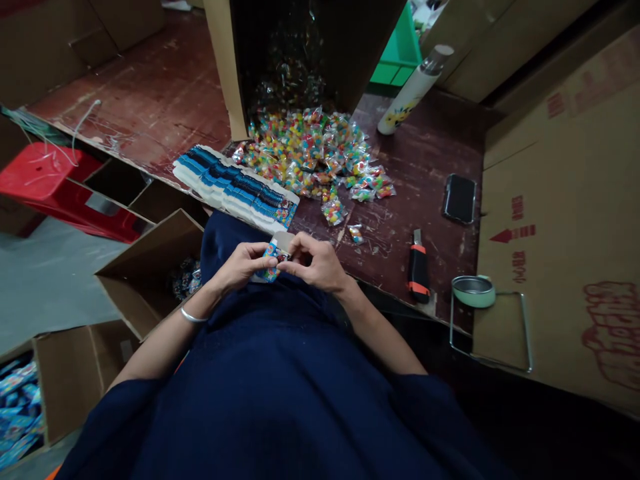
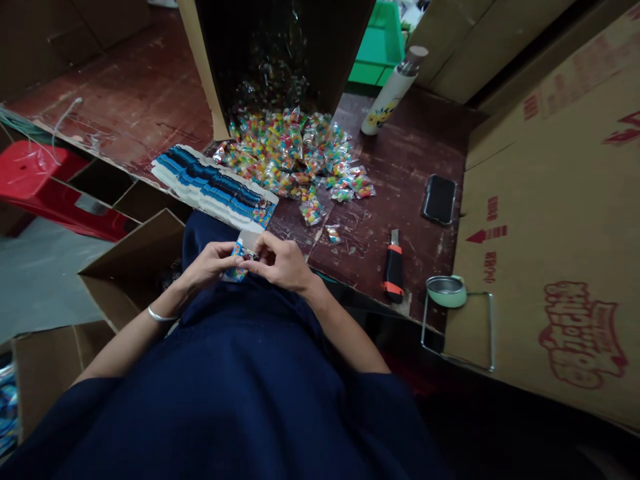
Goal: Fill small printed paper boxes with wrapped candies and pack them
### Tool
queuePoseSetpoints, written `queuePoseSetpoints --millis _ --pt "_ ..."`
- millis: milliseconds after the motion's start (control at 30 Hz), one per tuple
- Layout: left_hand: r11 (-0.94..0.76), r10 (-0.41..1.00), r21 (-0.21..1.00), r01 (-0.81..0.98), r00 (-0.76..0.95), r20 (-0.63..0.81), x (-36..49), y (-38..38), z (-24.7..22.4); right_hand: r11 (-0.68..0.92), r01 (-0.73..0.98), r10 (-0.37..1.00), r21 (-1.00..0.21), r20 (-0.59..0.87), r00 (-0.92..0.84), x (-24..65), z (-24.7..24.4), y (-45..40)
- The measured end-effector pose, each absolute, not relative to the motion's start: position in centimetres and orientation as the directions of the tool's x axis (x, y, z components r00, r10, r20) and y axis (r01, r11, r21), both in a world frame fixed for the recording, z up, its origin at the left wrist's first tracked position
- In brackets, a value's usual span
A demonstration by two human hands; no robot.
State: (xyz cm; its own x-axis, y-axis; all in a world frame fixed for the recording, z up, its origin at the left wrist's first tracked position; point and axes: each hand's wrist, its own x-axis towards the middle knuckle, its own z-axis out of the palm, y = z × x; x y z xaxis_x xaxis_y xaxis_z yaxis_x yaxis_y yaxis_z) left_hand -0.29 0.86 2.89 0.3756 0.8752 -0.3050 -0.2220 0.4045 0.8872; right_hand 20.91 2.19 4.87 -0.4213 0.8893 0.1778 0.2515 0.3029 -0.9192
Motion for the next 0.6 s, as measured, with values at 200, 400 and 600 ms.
queuePoseSetpoints --millis 200,400,600 --pt "0.208 0.978 0.940 -0.269 0.072 -0.196 0.9 0.7 2.5 0.140 0.144 0.970 -0.980 0.107 -0.220 19.0 3.2 1.0" --pt "-0.048 0.984 0.980 -0.196 -0.176 0.013 2.5 -0.3 1.0 0.077 0.140 0.995 -0.987 0.068 -0.068 17.9 1.7 0.7" --pt "-0.163 0.979 0.983 -0.089 -0.139 0.150 3.2 -1.5 -0.1 0.152 0.061 0.988 -0.986 0.152 -0.008 17.8 0.7 0.9"
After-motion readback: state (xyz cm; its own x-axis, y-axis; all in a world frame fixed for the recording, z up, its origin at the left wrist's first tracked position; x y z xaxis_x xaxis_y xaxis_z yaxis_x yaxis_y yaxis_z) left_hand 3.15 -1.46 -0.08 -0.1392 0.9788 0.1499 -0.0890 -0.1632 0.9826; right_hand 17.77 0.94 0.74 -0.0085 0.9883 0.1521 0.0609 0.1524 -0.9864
